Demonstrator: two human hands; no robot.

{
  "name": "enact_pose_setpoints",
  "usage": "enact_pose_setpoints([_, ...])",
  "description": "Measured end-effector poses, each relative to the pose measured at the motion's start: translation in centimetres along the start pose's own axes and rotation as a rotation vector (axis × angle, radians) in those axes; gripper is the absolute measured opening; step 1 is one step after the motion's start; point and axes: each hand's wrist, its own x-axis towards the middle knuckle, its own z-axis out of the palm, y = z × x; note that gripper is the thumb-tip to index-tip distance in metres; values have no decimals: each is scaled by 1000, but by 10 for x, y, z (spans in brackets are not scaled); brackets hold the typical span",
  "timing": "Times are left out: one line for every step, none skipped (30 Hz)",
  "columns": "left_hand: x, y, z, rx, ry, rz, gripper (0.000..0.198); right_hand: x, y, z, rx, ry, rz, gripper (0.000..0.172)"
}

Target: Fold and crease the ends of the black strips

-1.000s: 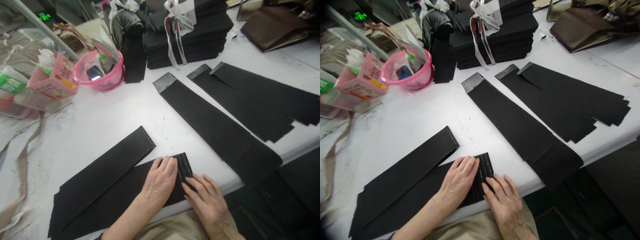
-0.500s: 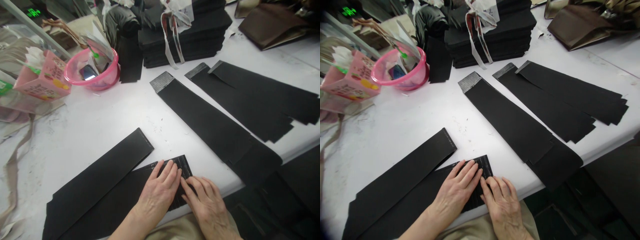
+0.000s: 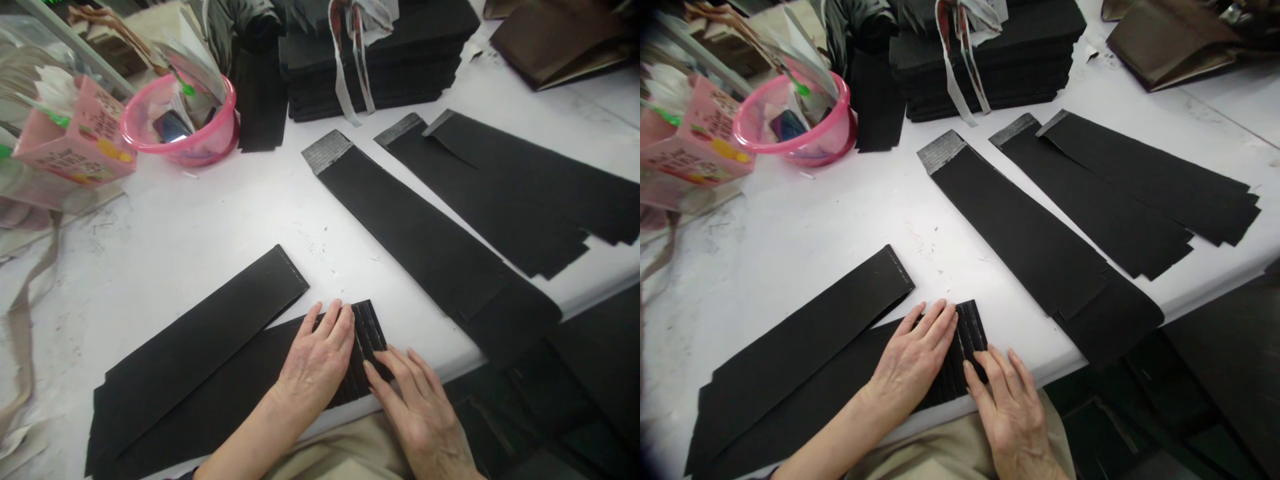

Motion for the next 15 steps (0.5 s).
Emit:
enact_pose_setpoints([0,0,0,-5,1,-2,39,-2,1,-1,8,5,-11,38])
enact_pose_setpoints([0,0,-1,-10,2,-3,39,-5,1,-1,15,4,-24,40])
enact_pose_setpoints([-1,0,-1,-16,2,-5,39,-7,2,-2,21,1,-34,40])
enact_pose_setpoints([-1,0,-2,-21,3,-7,38,-9,2,-2,27,0,-42,40])
enact_pose_setpoints([0,0,-2,-26,4,-9,38,-11,2,-2,34,7,-44,40])
enact_pose_setpoints([0,0,-2,-31,5,-12,38,-14,2,-2,41,17,-42,40])
enact_pose_setpoints([0,-1,-2,-36,8,-15,38,-16,2,-1,47,25,-39,41])
enact_pose_setpoints([0,0,-2,-41,11,-17,38,-18,1,0,52,32,-35,41])
enact_pose_setpoints([0,0,-1,-47,16,-18,38,-20,0,0,53,39,-30,42])
enact_pose_setpoints([0,0,-1,-54,22,-19,37,-22,0,1,52,43,-26,43])
enact_pose_setpoints([0,0,0,-62,30,-19,37,-24,-1,1,49,45,-24,43])
enact_pose_setpoints([-1,0,1,-73,38,-19,37,-26,0,2,43,45,-24,43])
enact_pose_setpoints([-1,0,1,-86,46,-19,37,-28,0,3,37,42,-28,42])
enact_pose_setpoints([-2,-1,2,-104,53,-22,37,-31,1,3,30,39,-34,42])
enact_pose_setpoints([-2,-1,3,-133,57,-25,37,-34,3,3,20,24,-48,43])
